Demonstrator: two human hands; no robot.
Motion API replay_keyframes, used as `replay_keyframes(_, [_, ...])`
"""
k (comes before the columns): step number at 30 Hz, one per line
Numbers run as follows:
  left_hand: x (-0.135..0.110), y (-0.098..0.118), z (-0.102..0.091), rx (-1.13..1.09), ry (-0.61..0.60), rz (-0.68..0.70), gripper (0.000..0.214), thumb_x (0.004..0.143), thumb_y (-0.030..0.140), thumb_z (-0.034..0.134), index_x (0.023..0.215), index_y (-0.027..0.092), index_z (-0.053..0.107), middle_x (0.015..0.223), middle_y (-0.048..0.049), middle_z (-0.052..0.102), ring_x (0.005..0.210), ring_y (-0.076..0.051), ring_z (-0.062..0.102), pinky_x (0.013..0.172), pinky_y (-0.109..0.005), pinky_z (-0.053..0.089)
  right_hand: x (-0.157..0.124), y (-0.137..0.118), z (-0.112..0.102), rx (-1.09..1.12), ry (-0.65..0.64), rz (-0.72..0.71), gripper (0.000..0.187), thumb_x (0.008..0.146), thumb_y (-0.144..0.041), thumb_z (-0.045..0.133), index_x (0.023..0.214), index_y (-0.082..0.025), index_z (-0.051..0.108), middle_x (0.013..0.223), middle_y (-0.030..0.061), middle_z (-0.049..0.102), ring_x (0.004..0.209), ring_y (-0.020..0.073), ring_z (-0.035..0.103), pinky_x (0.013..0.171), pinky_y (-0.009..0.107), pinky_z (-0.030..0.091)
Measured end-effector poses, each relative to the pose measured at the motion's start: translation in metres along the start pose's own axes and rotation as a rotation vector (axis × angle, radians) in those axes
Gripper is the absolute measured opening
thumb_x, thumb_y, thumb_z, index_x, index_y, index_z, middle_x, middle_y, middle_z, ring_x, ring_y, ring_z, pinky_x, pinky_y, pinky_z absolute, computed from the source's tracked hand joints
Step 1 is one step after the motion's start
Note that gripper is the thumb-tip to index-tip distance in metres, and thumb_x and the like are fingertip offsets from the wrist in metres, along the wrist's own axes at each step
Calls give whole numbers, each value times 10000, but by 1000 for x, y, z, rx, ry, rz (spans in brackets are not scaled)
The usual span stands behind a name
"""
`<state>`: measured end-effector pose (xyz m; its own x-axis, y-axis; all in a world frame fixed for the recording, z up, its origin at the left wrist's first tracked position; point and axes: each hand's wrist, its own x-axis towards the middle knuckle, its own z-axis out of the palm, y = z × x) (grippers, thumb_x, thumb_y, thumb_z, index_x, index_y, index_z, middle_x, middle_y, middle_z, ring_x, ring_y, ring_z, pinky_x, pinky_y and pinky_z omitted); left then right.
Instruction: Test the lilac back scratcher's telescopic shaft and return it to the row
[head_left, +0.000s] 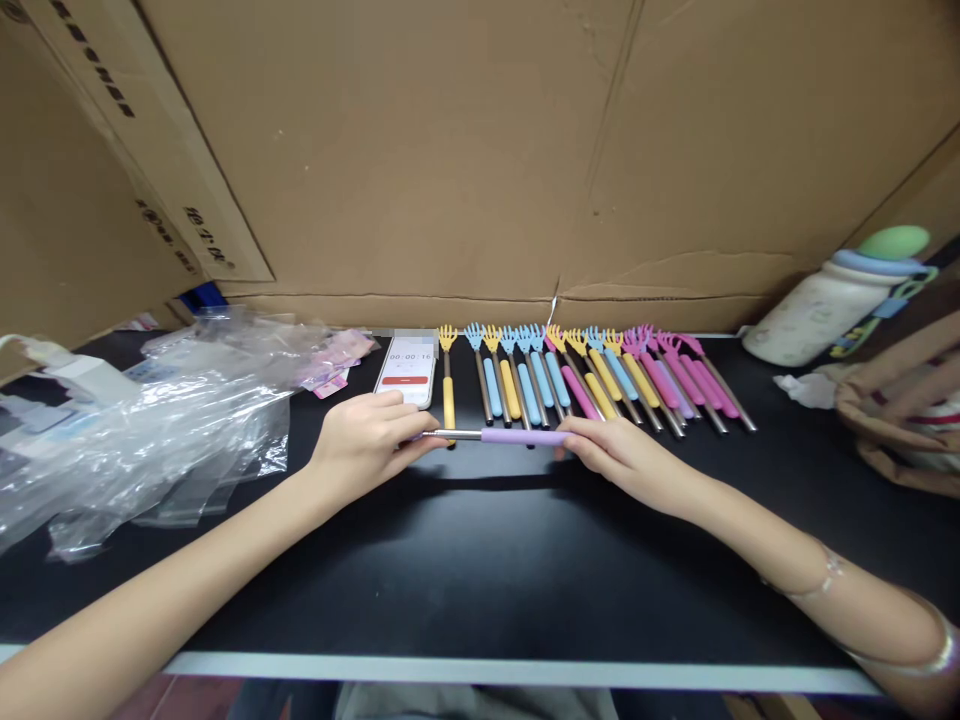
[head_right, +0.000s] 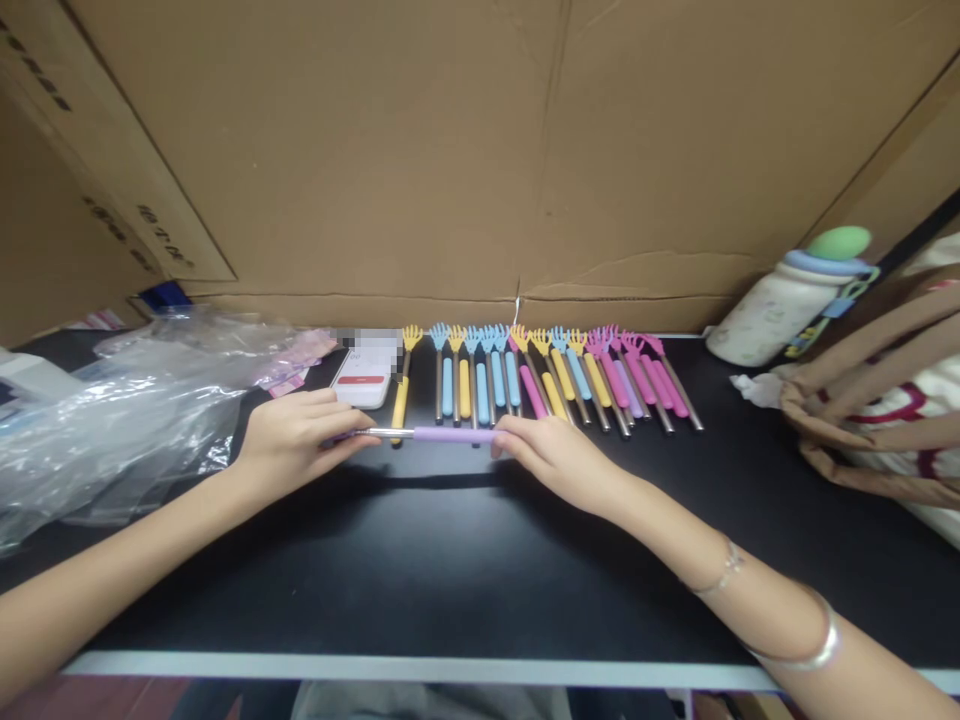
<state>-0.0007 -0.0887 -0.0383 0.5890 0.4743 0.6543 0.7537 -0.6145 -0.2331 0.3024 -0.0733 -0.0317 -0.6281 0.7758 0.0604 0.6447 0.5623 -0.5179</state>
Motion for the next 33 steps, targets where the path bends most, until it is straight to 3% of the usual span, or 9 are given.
replay_keyframes(12, [3, 7, 2, 11, 16, -4, 269, 862, 390, 526, 688, 214, 631, 539, 40, 565, 533, -106, 481, 475, -221, 290, 0, -4, 6, 125, 6, 26, 410, 928, -432, 284, 840, -161, 579, 504, -55, 381, 460, 79, 379, 528, 210, 308])
replay_keyframes(33, [0, 17, 0, -6, -31, -18, 287, 883, 398, 493, 710, 211, 626, 574, 44, 606, 570, -106, 494, 553, -229, 313, -3, -18, 6, 248, -93, 38, 452, 936, -460, 254, 836, -149, 566, 478, -70, 348, 429, 71, 359, 516, 214, 323])
